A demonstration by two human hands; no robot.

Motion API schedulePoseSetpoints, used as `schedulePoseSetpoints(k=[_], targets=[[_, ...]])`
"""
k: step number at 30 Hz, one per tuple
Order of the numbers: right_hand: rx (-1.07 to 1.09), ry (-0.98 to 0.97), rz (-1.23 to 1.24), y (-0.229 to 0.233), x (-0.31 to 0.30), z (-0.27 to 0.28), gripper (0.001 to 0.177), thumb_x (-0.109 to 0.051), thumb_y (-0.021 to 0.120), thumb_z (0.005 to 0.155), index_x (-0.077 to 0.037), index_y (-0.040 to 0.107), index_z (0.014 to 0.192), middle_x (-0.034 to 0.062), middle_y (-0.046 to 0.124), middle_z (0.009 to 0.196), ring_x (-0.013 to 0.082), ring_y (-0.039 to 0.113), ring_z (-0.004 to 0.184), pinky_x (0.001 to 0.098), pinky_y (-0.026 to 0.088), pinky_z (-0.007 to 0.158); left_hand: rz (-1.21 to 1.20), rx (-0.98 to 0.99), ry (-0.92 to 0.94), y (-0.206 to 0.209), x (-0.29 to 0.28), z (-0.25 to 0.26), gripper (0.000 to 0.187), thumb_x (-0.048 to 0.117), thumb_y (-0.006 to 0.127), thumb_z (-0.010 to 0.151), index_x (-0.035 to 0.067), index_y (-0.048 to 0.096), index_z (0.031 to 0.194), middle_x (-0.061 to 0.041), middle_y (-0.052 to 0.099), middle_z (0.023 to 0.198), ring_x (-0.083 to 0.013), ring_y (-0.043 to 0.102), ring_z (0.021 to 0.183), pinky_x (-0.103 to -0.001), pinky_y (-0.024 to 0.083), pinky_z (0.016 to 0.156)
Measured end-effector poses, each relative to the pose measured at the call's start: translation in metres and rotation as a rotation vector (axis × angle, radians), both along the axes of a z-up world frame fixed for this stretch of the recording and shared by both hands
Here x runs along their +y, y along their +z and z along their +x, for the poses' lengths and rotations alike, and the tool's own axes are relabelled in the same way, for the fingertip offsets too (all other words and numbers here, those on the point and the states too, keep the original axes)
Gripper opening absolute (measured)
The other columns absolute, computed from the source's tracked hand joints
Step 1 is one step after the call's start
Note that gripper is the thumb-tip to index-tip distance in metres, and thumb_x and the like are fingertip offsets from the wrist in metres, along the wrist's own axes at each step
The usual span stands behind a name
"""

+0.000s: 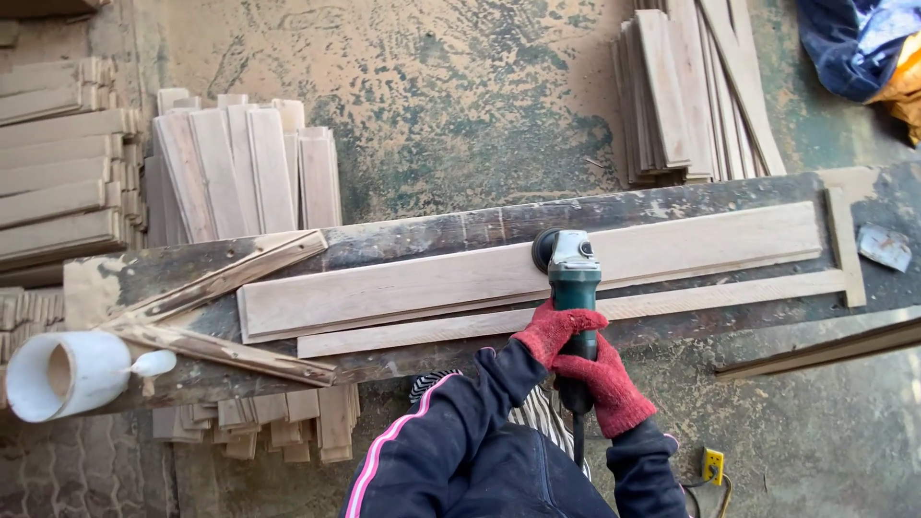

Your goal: The recorder is using an angle grinder with a sanding disc to smooth the surfaces of long wooden planks.

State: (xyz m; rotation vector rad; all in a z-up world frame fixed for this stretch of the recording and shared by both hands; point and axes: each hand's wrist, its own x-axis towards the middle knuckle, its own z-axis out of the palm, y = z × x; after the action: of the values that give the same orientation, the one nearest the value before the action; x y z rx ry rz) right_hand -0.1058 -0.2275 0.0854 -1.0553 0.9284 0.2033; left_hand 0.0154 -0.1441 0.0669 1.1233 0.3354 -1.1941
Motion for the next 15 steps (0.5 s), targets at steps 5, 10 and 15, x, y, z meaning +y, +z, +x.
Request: schedulePoseSetpoints(k=[5, 10, 15], targets=[[0.046, 0.08, 0.015, 0.023, 0.058, 0.029, 0.045, 0.003, 0.075, 0.075, 0.005, 0.066, 0.12, 0.0222, 0.071, 0.088, 0.0299, 0.065, 0.071, 0.0395, 0.053, 0.062, 0.028, 0.026, 0.088, 0.001, 0.067, 0.012, 0.05, 0.014, 0.085, 0.067, 0.002, 0.065, 0.111, -0.013, 0.07, 0.094, -0.0236, 0.066, 0.077, -0.036, 0.059, 0.07], [0.02, 0.239, 0.053, 0.033, 0.121, 0.063, 0.04, 0.0, 0.08, 0.073, 0.007, 0.064, 0.11, 0.019, 0.066, 0.071, 0.0257, 0.059, 0.054, 0.0358, 0.047, 0.048, 0.015, -0.009, 0.242, 0.001, 0.147, 0.025, 0.045, 0.013, 0.083, 0.07, 0.0, 0.068, 0.11, -0.014, 0.07, 0.092, -0.0239, 0.065, 0.074, -0.035, 0.056, 0.071], [0.016, 0.353, -0.119, 0.02, 0.189, 0.09, 0.064, -0.004, 0.102, 0.045, -0.007, 0.077, 0.103, 0.018, 0.071, 0.08, 0.0304, 0.071, 0.069, 0.0416, 0.059, 0.061, 0.188, 0.216, 0.456, -0.079, 0.216, 0.042, 0.075, 0.011, 0.099, 0.065, 0.006, 0.061, 0.13, -0.024, 0.071, 0.095, -0.0445, 0.075, 0.084, -0.063, 0.065, 0.071]])
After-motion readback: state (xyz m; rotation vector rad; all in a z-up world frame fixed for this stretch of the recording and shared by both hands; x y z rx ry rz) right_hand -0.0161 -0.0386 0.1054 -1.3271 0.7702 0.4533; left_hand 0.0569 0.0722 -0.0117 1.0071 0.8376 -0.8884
